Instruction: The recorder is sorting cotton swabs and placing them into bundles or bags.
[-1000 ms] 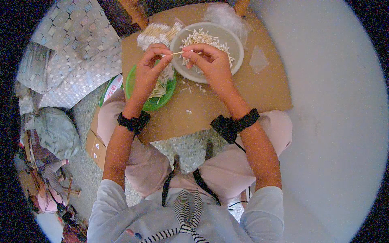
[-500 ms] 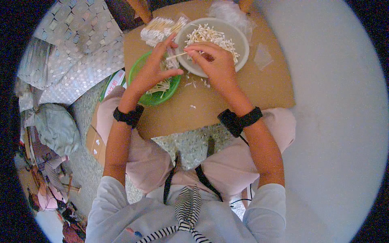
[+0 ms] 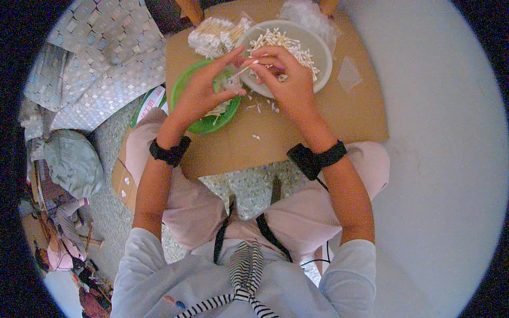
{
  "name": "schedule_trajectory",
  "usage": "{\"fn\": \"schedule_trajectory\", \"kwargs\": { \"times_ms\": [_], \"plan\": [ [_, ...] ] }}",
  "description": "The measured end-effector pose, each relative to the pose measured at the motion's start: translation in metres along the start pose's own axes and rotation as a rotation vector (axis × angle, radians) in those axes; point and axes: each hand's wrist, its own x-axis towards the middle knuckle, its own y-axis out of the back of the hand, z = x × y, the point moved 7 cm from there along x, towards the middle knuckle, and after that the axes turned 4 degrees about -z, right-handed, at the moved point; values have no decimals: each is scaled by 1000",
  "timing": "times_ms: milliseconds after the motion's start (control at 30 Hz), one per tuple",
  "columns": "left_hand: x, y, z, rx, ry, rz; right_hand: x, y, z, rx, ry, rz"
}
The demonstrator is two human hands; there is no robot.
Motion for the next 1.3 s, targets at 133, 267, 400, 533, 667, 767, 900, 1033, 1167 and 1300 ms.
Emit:
{"fn": "schedule_trajectory", "kwargs": {
  "times_ms": [133, 267, 400, 533, 667, 767, 900, 1033, 1167, 1300],
  "plan": [
    [0, -6, 2, -62, -27, 18, -7, -17, 13, -248, 5, -169],
    [1, -11, -2, -70, -31, 11, -8, -29, -1, -594, 416, -228],
    [3, -12, -1, -70, 3, 45, -7, -24, -4, -680, 439, -292],
    [0, -11, -4, -80, 21, 38, -5, -26, 3, -618, 325, -286],
    [-4, -11, -7, -148, 77, 36, -5, -26, 4, -483, 277, -223],
    [-4, -11, -6, -140, 47, 17, -7, -37, 5, -590, 436, -304],
    [1, -16, -4, -145, -9, -3, -12, -28, -3, -718, 397, -322],
    [0, -7, 2, 21, 18, 13, -15, -38, -9, -730, 517, -389],
    [4, -7, -18, 28, 49, 4, -1, -3, 5, -644, 484, -101],
    [6, 9, -28, 143, -17, -93, 16, 28, 12, -855, 497, 181]
  ]
}}
